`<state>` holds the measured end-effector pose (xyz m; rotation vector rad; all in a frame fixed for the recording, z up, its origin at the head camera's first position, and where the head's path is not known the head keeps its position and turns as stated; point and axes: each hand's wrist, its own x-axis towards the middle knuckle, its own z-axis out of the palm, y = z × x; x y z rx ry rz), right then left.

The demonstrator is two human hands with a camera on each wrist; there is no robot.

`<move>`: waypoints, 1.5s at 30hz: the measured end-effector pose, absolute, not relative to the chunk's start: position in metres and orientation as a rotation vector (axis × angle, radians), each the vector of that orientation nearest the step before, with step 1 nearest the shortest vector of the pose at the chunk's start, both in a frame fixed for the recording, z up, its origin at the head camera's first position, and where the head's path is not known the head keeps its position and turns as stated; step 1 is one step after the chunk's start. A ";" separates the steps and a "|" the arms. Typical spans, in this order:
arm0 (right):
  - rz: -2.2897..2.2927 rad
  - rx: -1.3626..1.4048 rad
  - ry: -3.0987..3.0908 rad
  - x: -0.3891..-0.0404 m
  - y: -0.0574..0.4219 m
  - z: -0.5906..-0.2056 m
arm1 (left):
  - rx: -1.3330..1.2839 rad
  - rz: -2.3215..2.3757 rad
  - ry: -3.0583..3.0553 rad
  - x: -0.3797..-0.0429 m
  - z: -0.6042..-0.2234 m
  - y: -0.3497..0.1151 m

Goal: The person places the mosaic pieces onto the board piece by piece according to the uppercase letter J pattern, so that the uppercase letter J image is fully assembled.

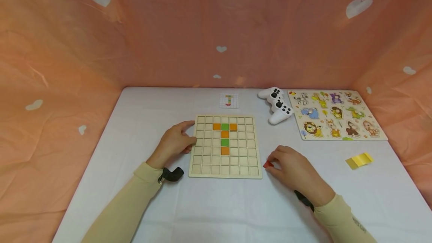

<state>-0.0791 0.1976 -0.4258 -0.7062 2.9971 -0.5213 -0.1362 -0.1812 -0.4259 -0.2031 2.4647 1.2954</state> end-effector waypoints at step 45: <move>-0.655 -1.033 2.782 -0.106 0.092 -0.418 | -0.235 1.281 2.464 -0.136 -0.427 -0.179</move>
